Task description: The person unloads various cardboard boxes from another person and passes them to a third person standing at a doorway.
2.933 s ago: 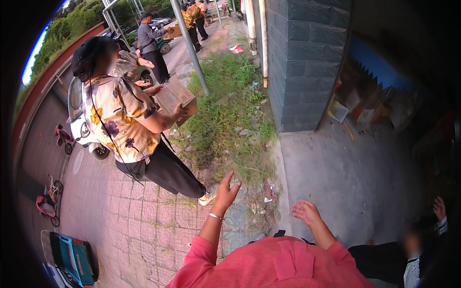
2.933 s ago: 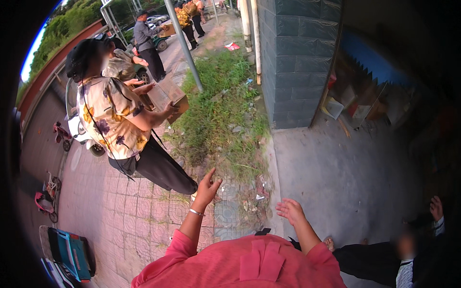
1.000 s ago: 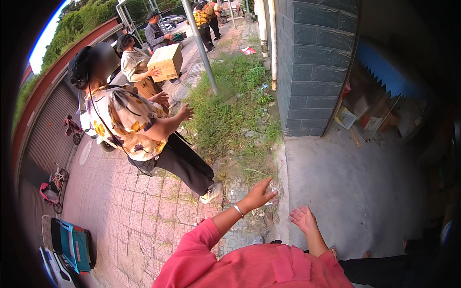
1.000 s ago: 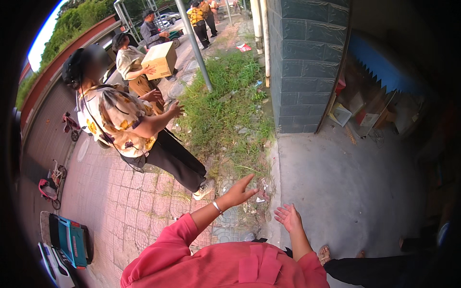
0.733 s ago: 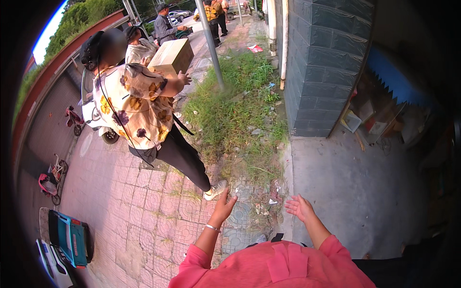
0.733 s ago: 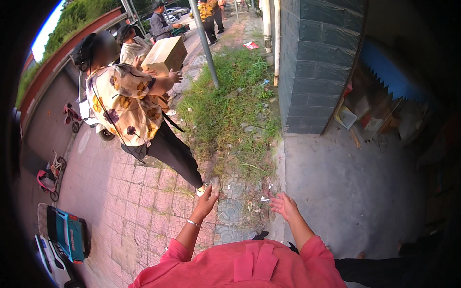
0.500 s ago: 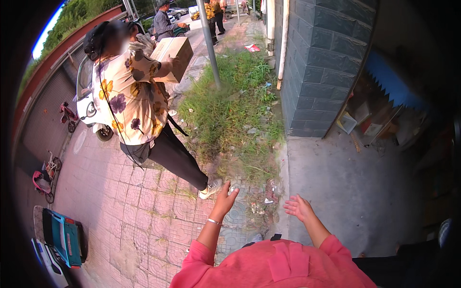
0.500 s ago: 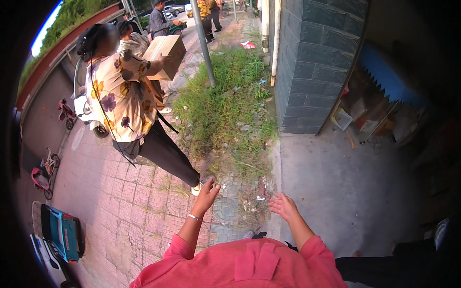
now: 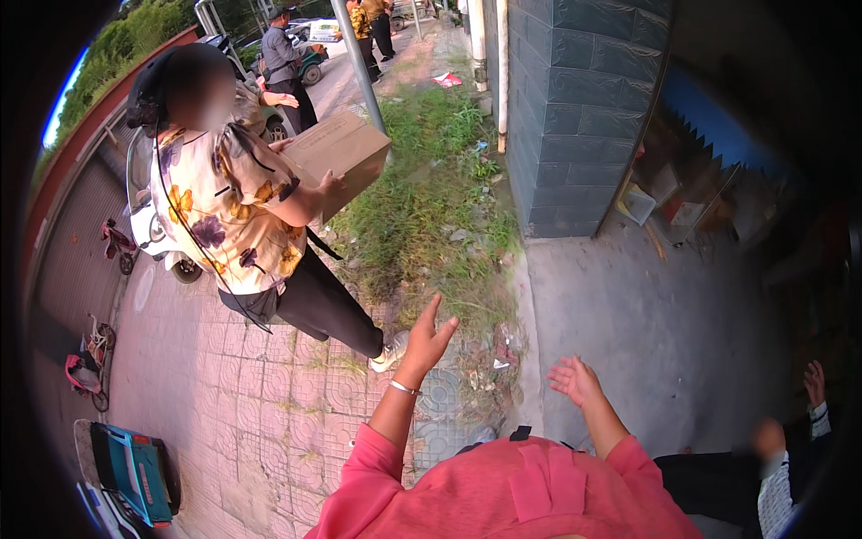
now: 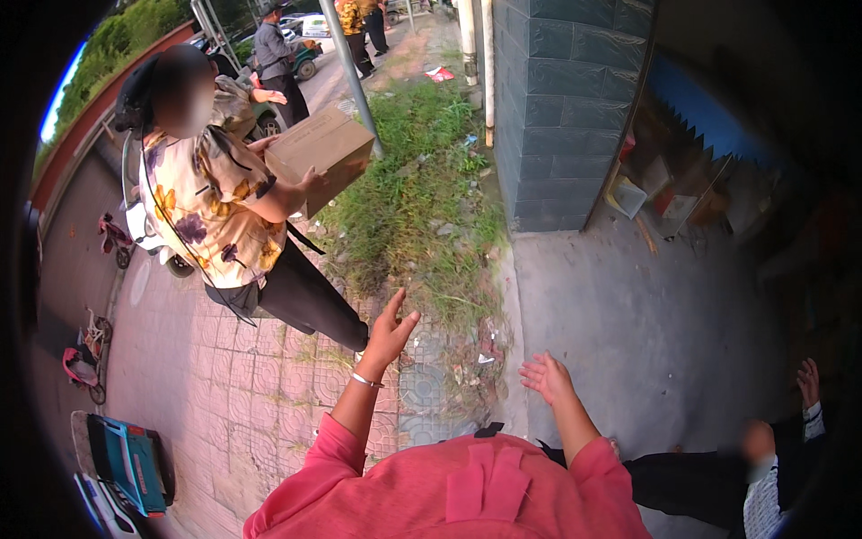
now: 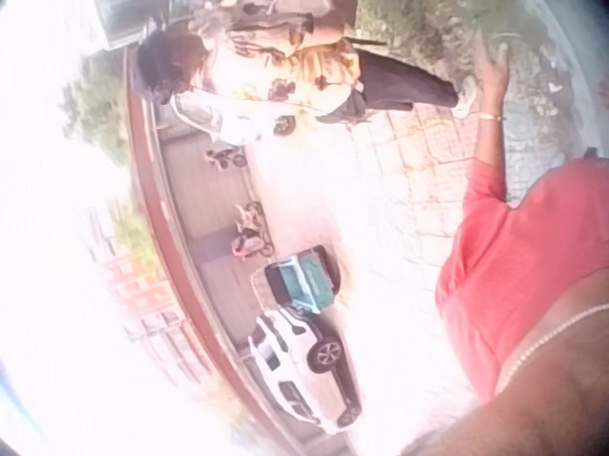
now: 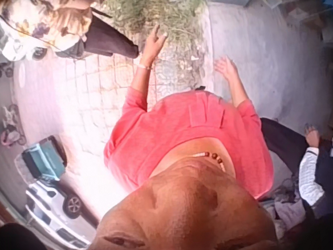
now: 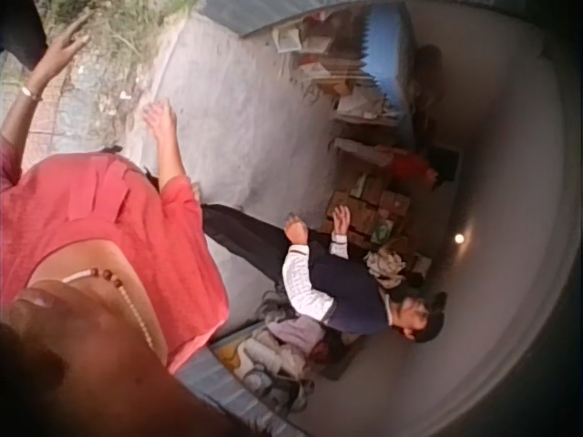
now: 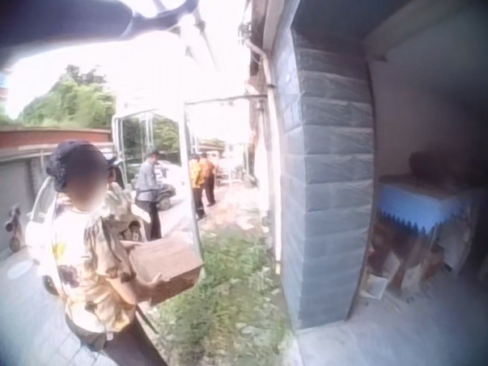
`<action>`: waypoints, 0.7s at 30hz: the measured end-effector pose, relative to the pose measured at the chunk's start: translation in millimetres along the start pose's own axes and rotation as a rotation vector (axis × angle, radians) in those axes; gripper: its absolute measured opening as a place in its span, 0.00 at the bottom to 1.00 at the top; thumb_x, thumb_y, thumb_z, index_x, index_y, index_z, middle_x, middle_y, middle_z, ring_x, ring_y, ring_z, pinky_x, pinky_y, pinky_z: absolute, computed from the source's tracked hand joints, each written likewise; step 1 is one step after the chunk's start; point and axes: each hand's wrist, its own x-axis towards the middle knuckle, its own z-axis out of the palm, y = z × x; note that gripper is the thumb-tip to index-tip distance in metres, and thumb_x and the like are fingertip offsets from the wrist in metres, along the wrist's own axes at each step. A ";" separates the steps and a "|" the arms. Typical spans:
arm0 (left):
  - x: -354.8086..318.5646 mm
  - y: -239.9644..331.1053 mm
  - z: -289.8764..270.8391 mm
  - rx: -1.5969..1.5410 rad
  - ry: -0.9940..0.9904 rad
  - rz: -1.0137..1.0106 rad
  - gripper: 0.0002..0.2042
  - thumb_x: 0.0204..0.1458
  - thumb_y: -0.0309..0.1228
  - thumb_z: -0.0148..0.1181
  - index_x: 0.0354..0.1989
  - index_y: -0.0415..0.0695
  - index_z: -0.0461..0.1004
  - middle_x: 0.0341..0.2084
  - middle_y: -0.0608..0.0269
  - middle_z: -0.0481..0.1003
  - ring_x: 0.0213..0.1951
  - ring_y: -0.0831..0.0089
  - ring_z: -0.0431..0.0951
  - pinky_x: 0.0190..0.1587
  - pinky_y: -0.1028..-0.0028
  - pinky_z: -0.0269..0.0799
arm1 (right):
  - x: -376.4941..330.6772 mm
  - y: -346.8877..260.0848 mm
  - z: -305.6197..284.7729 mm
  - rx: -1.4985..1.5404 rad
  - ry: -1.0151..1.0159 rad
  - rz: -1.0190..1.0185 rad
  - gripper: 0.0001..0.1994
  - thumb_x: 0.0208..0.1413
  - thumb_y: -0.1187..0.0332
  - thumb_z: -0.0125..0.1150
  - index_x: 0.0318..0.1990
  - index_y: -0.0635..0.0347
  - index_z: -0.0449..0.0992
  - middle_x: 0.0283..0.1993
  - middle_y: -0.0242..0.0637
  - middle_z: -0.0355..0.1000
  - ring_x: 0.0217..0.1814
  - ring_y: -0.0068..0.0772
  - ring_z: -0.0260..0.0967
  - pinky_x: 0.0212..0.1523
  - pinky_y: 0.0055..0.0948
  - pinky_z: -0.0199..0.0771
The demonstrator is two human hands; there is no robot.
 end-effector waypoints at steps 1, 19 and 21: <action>9.4 10.4 -4.7 0.028 0.022 0.045 0.28 0.50 0.34 0.53 0.58 0.38 0.52 0.55 0.48 0.59 0.56 0.63 0.59 0.55 0.69 0.56 | 2.0 -4.3 -1.7 0.000 0.007 0.006 0.30 0.56 0.49 0.40 0.55 0.67 0.53 0.53 0.55 0.59 0.50 0.49 0.64 0.45 0.45 0.68; 78.6 154.8 48.7 0.833 -0.301 0.362 0.29 0.45 0.39 0.58 0.54 0.38 0.58 0.53 0.43 0.59 0.56 0.43 0.54 0.56 0.58 0.53 | 96.7 141.8 -1.8 0.445 -0.024 0.424 0.34 0.51 0.44 0.44 0.59 0.60 0.51 0.60 0.48 0.52 0.61 0.52 0.48 0.54 0.55 0.53; 74.7 181.8 77.7 1.090 -0.444 0.343 0.37 0.38 0.50 0.60 0.56 0.45 0.57 0.58 0.41 0.49 0.58 0.37 0.46 0.51 0.45 0.51 | 107.4 122.6 56.3 0.716 -0.189 0.264 0.33 0.51 0.44 0.43 0.58 0.58 0.53 0.60 0.45 0.52 0.62 0.51 0.48 0.55 0.55 0.52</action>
